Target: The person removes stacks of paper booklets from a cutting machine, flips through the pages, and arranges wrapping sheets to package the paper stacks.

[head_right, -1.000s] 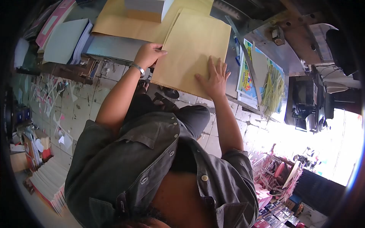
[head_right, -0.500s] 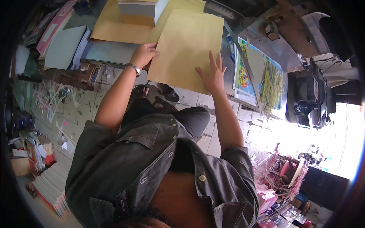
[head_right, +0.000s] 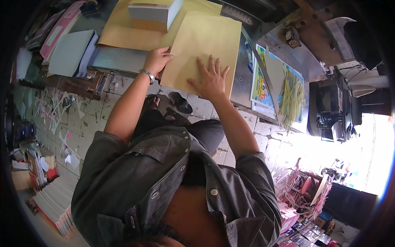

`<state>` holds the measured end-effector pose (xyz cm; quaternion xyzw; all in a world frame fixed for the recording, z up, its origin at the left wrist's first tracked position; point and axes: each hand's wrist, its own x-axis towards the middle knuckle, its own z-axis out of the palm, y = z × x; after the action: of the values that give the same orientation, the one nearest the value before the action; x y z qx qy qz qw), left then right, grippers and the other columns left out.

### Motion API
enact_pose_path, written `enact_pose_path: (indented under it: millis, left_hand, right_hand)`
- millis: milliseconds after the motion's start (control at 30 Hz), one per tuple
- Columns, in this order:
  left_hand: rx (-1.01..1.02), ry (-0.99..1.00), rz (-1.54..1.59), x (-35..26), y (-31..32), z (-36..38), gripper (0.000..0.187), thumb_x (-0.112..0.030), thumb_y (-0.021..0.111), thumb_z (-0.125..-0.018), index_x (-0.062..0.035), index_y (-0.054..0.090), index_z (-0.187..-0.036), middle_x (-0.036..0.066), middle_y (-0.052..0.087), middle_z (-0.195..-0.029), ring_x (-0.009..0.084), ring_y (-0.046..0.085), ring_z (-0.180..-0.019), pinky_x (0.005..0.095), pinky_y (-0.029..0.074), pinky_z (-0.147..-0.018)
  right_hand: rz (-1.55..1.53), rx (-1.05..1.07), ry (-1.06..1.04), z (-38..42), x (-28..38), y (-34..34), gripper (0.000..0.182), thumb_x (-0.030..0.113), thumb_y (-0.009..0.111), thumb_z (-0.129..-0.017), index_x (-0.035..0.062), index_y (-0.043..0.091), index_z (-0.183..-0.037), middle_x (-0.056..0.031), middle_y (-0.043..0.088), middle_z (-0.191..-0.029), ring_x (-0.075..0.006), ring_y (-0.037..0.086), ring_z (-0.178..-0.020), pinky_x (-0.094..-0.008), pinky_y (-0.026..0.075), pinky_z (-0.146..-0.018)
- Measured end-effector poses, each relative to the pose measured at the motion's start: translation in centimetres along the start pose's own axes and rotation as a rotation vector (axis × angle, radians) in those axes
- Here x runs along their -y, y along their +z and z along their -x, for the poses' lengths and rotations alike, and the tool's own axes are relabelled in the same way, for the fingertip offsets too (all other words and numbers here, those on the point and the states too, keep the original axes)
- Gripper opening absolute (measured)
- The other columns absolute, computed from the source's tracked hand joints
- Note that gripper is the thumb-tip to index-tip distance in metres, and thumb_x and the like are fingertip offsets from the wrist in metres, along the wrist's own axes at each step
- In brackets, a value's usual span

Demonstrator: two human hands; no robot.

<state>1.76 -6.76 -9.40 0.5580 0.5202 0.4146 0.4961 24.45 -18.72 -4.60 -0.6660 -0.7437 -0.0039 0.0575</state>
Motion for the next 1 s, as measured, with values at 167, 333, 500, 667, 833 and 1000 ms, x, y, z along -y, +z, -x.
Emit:
enact_pose_path:
  millis: [167, 333, 500, 667, 833, 1000]
  left_hand:
    - [0.05, -0.058, 0.107, -0.2, -0.1, -0.7, 0.053, -0.003, 0.073, -0.086, 0.0097, 0.06, -0.137, 0.02, 0.077, -0.112, 0.0211, 0.076, -0.097, 0.0313, 0.059, -0.084]
    - [0.014, -0.121, 0.103, 0.4, -0.9, -2.2, 0.053, -0.006, 0.075, -0.084, 0.0053, 0.064, -0.135, 0.02, 0.077, -0.111, 0.0209, 0.076, -0.095, 0.032, 0.059, -0.083]
    - [-0.01, -0.095, -0.112, -2.2, -2.3, -1.2, 0.059, -0.009, 0.075, -0.085, 0.0025, 0.061, -0.14, 0.017, 0.078, -0.109, 0.0211, 0.076, -0.093, 0.0326, 0.059, -0.083]
    - [-0.133, 0.164, -0.493, -3.3, -1.9, -0.8, 0.062, -0.016, 0.077, -0.087, -0.0004, 0.056, -0.144, 0.016, 0.074, -0.118, 0.0295, 0.071, -0.109, 0.0372, 0.055, -0.096]
    - [-0.062, 0.765, -0.388, -6.4, 4.8, 2.5, 0.065, -0.031, 0.079, -0.086, -0.0068, 0.056, -0.141, 0.021, 0.059, -0.136, 0.039, 0.053, -0.133, 0.0477, 0.039, -0.116]
    - [0.185, 0.761, -0.357, -4.0, 9.4, 4.2, 0.069, -0.043, 0.071, -0.094, -0.0123, 0.049, -0.153, 0.026, 0.034, -0.161, 0.0501, 0.028, -0.15, 0.0564, 0.029, -0.122]
  right_hand:
    - [0.012, 0.022, 0.011, -0.6, 0.0, 0.4, 0.094, 0.073, 0.06, -0.088, 0.0296, 0.027, -0.165, -0.0243, 0.022, -0.169, -0.047, 0.016, -0.157, -0.0732, 0.004, -0.122]
    - [0.009, 0.036, 0.013, -1.2, 0.4, 0.1, 0.095, 0.074, 0.059, -0.089, 0.0289, 0.027, -0.165, -0.0241, 0.022, -0.169, -0.0463, 0.016, -0.157, -0.0725, 0.005, -0.122]
    - [0.031, 0.066, 0.019, -1.9, 1.2, 0.1, 0.095, 0.074, 0.058, -0.089, 0.0273, 0.025, -0.166, -0.0237, 0.021, -0.17, -0.045, 0.015, -0.158, -0.0705, 0.005, -0.123]
    - [0.019, 0.034, 0.0, -1.8, 0.8, 0.6, 0.095, 0.074, 0.057, -0.09, 0.0281, 0.024, -0.167, -0.0235, 0.02, -0.171, -0.0455, 0.015, -0.158, -0.0689, 0.006, -0.124]
    - [0.026, 0.125, 0.029, -2.0, 1.3, -0.4, 0.094, 0.072, 0.055, -0.091, 0.0278, 0.022, -0.167, -0.0229, 0.017, -0.171, -0.045, 0.011, -0.159, -0.0679, 0.002, -0.125]
    - [0.116, 0.158, -0.012, -2.0, 0.4, 0.7, 0.094, 0.07, 0.057, -0.091, 0.0237, 0.025, -0.166, -0.0228, 0.017, -0.171, -0.0467, 0.009, -0.159, -0.0699, 0.005, -0.124]
